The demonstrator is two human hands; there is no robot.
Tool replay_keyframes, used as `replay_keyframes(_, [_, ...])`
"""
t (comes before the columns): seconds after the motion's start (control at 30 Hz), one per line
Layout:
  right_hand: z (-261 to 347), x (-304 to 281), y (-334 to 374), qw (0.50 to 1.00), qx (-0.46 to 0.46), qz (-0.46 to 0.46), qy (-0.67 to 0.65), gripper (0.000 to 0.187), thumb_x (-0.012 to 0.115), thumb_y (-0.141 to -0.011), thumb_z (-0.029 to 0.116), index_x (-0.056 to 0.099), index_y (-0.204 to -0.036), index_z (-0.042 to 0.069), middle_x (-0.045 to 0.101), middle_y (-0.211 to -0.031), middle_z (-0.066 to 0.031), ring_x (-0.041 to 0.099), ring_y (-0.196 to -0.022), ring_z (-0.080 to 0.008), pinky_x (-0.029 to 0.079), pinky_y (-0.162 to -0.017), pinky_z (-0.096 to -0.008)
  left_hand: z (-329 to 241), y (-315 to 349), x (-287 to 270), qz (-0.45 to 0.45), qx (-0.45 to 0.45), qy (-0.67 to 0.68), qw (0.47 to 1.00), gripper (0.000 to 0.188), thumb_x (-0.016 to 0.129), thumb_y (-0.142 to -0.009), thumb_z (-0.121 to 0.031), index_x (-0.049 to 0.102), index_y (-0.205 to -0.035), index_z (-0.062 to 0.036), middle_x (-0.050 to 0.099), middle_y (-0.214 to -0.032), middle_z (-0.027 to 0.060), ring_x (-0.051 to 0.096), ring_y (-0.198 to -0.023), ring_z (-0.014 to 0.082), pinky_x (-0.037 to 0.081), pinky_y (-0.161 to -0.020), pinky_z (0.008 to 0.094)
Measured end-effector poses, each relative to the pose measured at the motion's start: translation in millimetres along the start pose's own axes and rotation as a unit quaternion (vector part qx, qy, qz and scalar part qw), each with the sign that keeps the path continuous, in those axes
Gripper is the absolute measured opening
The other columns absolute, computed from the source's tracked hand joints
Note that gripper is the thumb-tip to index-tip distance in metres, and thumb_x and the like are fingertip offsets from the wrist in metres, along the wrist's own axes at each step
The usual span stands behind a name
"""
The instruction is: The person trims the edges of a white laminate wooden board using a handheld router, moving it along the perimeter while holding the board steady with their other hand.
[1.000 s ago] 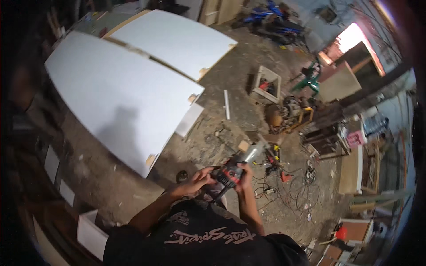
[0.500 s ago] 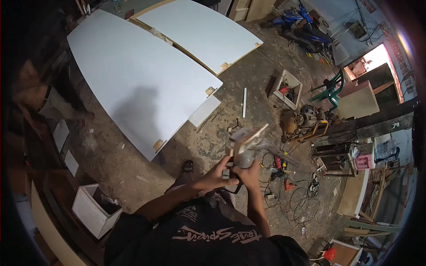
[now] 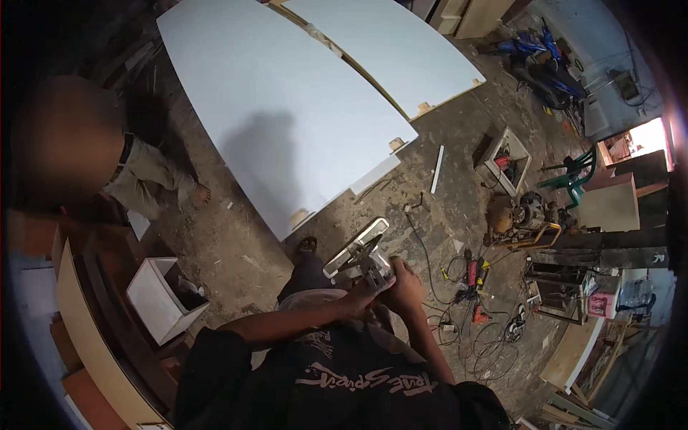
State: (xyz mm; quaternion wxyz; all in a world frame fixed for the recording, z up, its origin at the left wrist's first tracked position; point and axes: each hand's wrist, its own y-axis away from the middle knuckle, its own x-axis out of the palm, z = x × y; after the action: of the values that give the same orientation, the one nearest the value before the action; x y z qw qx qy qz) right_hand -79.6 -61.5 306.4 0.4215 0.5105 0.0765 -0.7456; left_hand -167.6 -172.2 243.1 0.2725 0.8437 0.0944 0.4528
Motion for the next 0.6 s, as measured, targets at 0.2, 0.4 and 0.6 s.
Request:
replay_keyframes(0.2, [43.6,53.4,-28.0,0.999,0.029,0.015,-0.008,0.065,0.086,-0.06,0.028,0.053,-0.113,0.009,0.069,-0.094,-0.0231,0.068,-0.092,-0.0465,0.054,-0.076,-0.0535,-34.8,32.2,-34.4,-0.118,-0.025,0.065,0.991,0.077,0.077,-0.089,-0.051,0.053,-0.138,0.0035,0.061,-0.13,0.0143,0.06,-0.115,0.0247,0.05,-0.094,0.0409])
replay_keyframes(0.4, [88.2,60.4,-38.7,0.999,0.004,0.026,-0.037,0.056,0.079,-0.071,0.029,0.052,-0.114,0.007,0.07,-0.089,-0.0262,0.067,-0.091,-0.0497,0.052,-0.075,-0.0564,-55.2,52.5,-97.1,0.004,-0.047,-0.056,0.997,0.065,0.07,-0.094,-0.052,0.058,-0.133,-0.0016,0.066,-0.116,0.0099,0.064,-0.104,0.0172,0.053,-0.087,0.0344])
replay_keyframes(0.6, [96.6,59.4,-37.2,0.998,0.023,0.042,-0.039,0.067,0.088,-0.065,0.035,0.053,-0.114,0.005,0.071,-0.094,-0.0255,0.069,-0.092,-0.0476,0.054,-0.075,-0.0545,-107.2,128.5,-135.3,0.105,0.125,-0.512,0.843,0.045,0.072,-0.095,-0.039,0.065,-0.112,0.0023,0.07,-0.1,0.012,0.068,-0.083,0.0185,0.053,-0.072,0.0318])
